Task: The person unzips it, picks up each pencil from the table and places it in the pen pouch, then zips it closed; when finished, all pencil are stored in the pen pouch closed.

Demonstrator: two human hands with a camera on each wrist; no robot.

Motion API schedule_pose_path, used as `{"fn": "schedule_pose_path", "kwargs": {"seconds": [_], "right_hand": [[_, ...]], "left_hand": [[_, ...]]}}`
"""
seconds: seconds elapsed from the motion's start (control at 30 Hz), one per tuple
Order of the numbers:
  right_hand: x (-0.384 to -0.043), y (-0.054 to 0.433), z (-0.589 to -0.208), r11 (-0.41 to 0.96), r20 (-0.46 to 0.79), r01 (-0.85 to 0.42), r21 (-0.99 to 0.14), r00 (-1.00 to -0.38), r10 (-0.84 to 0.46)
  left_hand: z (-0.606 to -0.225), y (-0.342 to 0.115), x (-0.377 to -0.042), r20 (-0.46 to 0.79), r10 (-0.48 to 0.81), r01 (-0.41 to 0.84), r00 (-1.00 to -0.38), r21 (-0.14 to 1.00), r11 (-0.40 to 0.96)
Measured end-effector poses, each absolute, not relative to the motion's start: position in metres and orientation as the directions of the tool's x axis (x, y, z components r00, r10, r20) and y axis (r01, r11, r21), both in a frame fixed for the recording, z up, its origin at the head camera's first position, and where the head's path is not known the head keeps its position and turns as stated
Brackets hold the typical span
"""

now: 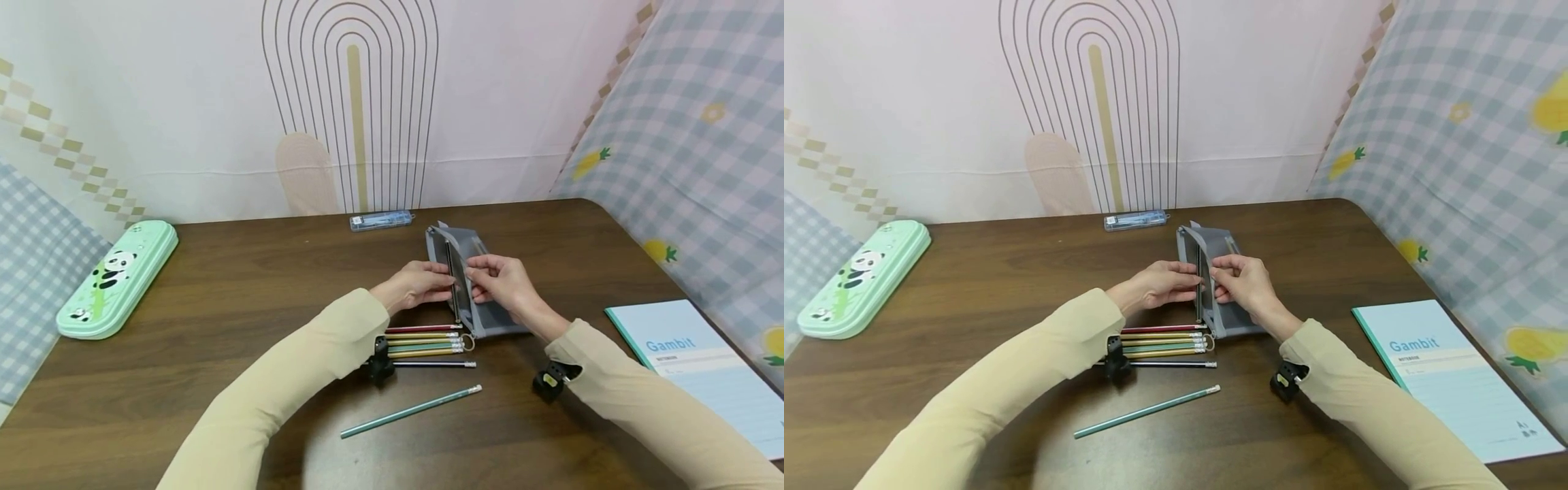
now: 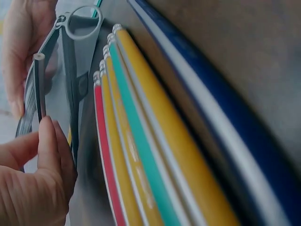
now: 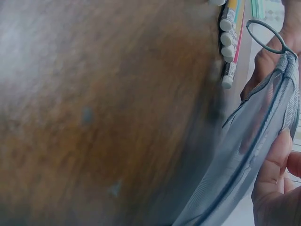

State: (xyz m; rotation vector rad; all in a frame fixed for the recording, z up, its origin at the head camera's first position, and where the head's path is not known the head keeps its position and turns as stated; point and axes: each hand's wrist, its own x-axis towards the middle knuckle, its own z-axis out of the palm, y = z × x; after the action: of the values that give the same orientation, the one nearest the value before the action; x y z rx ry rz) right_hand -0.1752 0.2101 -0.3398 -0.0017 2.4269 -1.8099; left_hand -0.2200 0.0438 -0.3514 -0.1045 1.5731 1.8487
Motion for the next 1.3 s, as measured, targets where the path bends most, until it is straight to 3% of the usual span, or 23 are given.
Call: {"fn": "schedule_pose_path", "kwargs": {"seconds": [0.27, 0.47, 0.6, 0.8, 1.3], "right_hand": [[-0.174, 0.21, -0.341, 0.258, -0.1, 0.076, -0.963, -0.992, -0.082], [-0.176, 0.21, -0.343, 0.271, -0.1, 0.078, -0.959, -0.993, -0.067], [-0.177, 0.211, -0.343, 0.272, -0.1, 0.08, -0.959, -0.993, -0.06], [-0.176, 0.213, -0.343, 0.279, -0.103, 0.082, -0.957, -0.993, -0.06], [-0.175, 0.213, -0.342, 0.274, -0.094, 0.073, -0.959, -0.993, -0.064]], "left_hand": [[-0.348, 0.058, -0.216, -0.429, 0.407, -0.5, -0.807, 0.862, -0.083], [-0.341, 0.032, -0.211, -0.37, 0.507, -0.416, -0.779, 0.909, 0.024], [-0.337, -0.002, -0.209, -0.364, 0.598, -0.289, -0.714, 0.931, 0.222], [-0.342, -0.049, -0.205, -0.355, 0.679, 0.029, -0.643, 0.874, 0.485], [-0.352, -0.071, -0.199, -0.236, 0.732, 0.298, -0.639, 0.802, 0.518]]}}
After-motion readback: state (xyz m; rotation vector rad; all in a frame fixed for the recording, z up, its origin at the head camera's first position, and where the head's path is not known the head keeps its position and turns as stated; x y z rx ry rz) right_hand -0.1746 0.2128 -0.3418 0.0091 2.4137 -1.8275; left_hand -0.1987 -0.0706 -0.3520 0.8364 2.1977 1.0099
